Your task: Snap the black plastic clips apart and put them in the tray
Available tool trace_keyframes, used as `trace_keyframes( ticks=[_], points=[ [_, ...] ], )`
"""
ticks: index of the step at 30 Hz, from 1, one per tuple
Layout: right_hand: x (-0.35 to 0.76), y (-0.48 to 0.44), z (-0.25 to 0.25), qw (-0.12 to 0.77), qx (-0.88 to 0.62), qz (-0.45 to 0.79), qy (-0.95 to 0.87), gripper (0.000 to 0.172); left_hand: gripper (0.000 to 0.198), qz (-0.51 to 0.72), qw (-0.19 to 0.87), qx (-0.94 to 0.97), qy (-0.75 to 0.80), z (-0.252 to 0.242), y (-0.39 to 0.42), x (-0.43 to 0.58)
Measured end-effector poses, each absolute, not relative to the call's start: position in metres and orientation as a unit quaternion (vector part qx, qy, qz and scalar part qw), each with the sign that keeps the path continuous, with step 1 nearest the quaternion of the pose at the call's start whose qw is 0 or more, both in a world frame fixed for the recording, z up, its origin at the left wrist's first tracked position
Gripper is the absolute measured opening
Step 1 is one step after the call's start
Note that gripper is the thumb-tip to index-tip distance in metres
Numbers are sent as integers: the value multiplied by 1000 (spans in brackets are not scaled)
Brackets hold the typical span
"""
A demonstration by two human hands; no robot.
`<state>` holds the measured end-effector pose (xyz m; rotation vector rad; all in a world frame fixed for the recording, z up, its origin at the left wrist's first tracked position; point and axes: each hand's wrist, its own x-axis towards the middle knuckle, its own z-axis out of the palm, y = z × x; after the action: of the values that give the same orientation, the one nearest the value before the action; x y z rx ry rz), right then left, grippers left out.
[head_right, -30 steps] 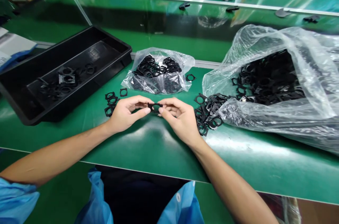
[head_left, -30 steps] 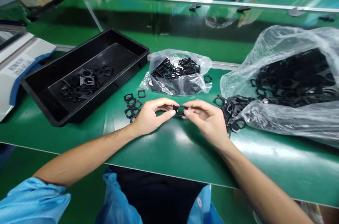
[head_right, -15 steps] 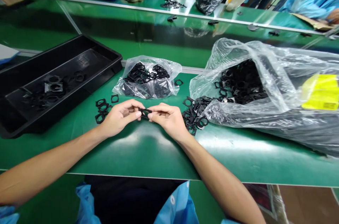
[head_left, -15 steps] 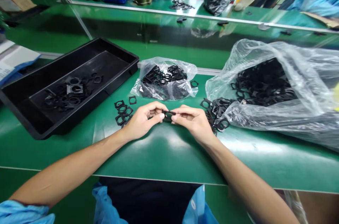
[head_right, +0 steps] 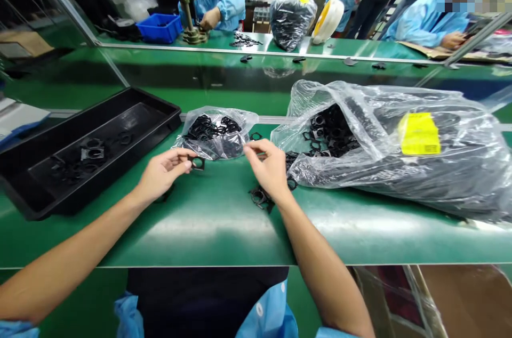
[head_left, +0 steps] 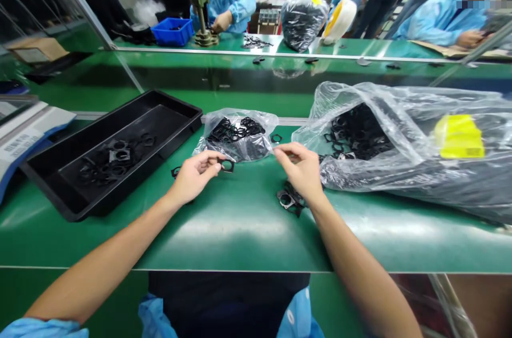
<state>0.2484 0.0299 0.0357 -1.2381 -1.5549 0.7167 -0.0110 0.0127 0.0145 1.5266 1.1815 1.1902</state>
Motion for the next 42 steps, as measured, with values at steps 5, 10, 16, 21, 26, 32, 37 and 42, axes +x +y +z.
trace_keyframes(
  ticks=[5, 10, 16, 21, 26, 32, 37, 42],
  points=[
    [277, 55, 27, 335, -588, 59, -734, 37, 20, 466, 184, 636, 587, 48, 15, -84],
    [271, 65, 16, 153, -571, 14, -806, 44, 14, 373, 61, 649, 660, 61, 19, -152],
    [267, 65, 21, 127, -577, 31, -806, 37, 11, 327, -7, 664, 672, 72, 13, -160],
    [275, 68, 24, 181, -571, 50, -799, 30, 20, 310, -14, 752, 582, 78, 2, -127],
    [273, 55, 40, 353, -522, 119, -767, 30, 24, 138, 43, 838, 526, 51, 12, -93],
    [231, 25, 36, 302, -372, 299, -825, 30, 26, 80, 49, 810, 579, 18, 39, -73],
    [219, 19, 19, 269, -368, 269, -849, 34, 17, 98, 71, 811, 572, 19, 47, -71],
    [223, 18, 19, 288, -413, 277, -818, 27, 5, 190, 114, 805, 550, 31, 37, -61]
  ],
)
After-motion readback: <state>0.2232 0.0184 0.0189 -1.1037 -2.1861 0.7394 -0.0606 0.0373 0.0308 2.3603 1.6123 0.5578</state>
